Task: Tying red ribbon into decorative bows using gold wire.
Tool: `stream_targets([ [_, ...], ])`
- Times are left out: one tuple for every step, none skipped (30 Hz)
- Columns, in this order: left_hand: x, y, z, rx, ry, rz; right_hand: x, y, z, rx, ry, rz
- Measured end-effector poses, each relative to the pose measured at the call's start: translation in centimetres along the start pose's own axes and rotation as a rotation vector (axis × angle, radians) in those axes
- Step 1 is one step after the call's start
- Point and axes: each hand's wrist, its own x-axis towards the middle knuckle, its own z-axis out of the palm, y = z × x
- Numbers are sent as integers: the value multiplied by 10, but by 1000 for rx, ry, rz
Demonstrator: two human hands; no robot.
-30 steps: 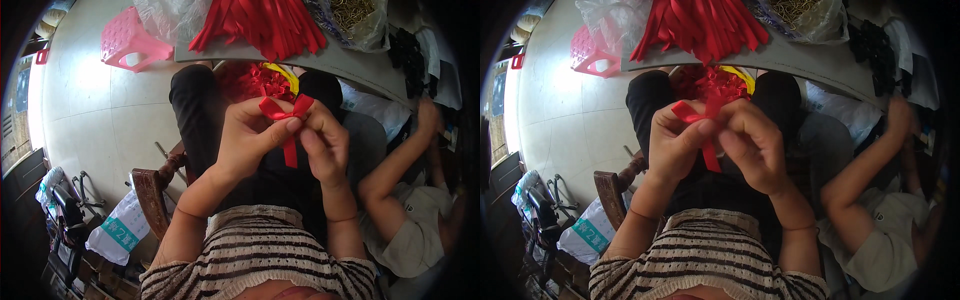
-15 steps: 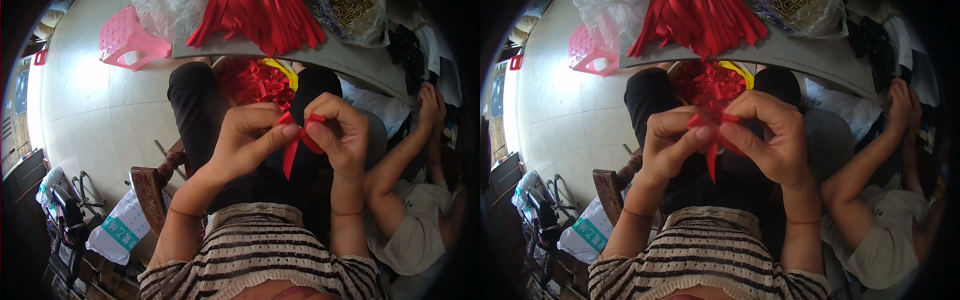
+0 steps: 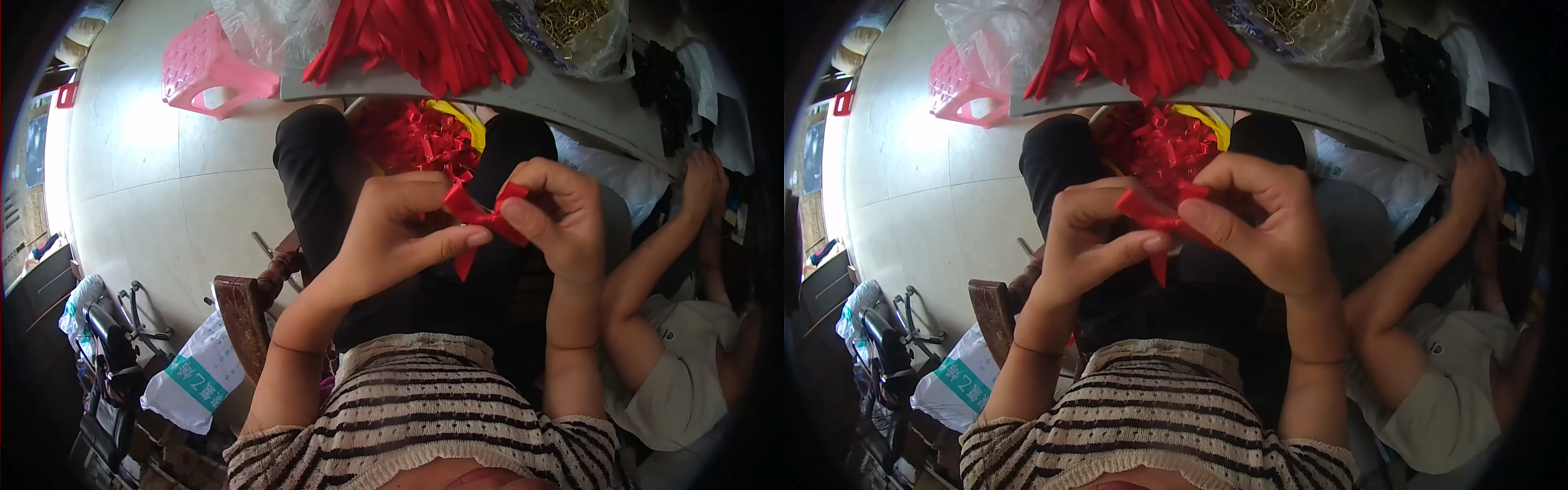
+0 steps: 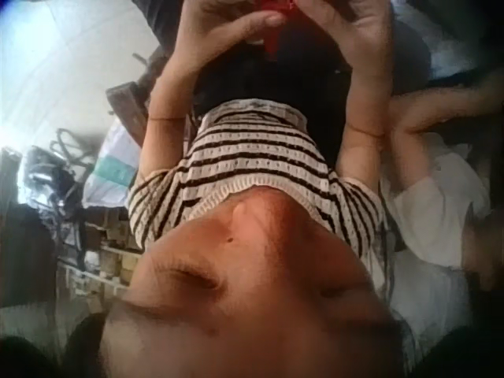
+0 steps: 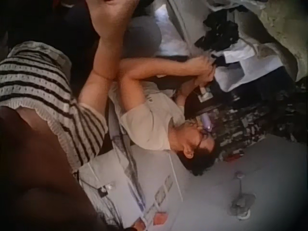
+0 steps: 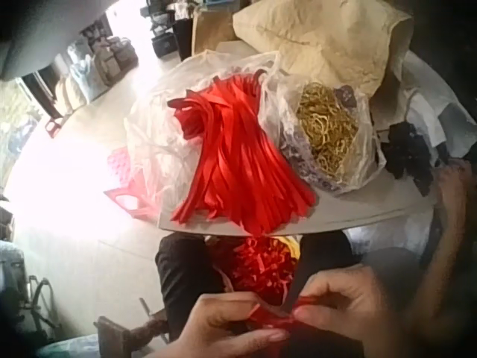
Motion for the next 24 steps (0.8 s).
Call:
stream_targets([
  [0, -1, 0, -106, 16, -103, 1, 2, 1, -42, 0, -21],
  [-1, -1, 2, -212, 33, -207, 3, 4, 2, -70, -15, -24],
  [-1, -2, 2, -206, 36, -200, 4, 6, 4, -206, -1, -78],
  [-1, -4, 1, -140, 59, -172, 5, 9, 5, -341, 15, -131],
  [0, -5, 1, -71, 87, -175, 5, 10, 6, -340, 12, -139],
  [-1, -6, 0, -70, 85, -140, 4, 12, 7, -334, 15, -151],
  [-2, -7, 0, -110, 115, -208, 2, 14, 9, -323, 48, -140],
  [-3, -8, 1, -152, 145, -277, 0, 17, 14, -332, 13, -162],
  [-4, -9, 2, -153, 149, -274, -2, 21, 20, -315, 62, -163],
  [-5, -11, 6, -344, 203, -283, -3, 24, 24, -298, 110, -166],
  [-5, -13, 8, -524, 242, -310, -3, 26, 26, -300, 106, -170],
  [-6, -14, 7, -532, 260, -283, -2, 27, 27, -289, 139, -189],
  [-6, -14, 7, -459, 239, -298, -2, 27, 28, -275, 172, -208],
  [-7, -14, 6, -383, 248, -324, 1, 27, 26, -255, 225, -284],
  [-7, -13, 5, -378, 228, -310, 2, 27, 25, -236, 209, -322],
  [-8, -11, 5, -299, 161, -286, 2, 26, 23, -340, 194, -334],
  [-8, -9, 4, -224, 94, -262, 3, 25, 21, -444, 194, -316],
  [-8, -7, 3, -223, 86, -288, 2, 24, 21, -364, 179, -290],
  [-9, -5, 2, -201, 118, -246, 1, 24, 21, -364, 150, -317],
  [-11, -4, 1, -157, 72, -201, -1, 23, 21, -219, 142, -277],
  [-13, -3, 0, -113, 25, -159, -1, 23, 20, -65, 139, -215],
  [-14, -5, 1, -155, 34, -180, 0, 24, 20, -48, 116, -213],
  [-16, -8, 1, -144, 51, -173, 4, 24, 18, -50, 99, -243],
  [-16, -13, 2, 39, 108, -98, 9, 24, 14, -141, 102, -194],
])
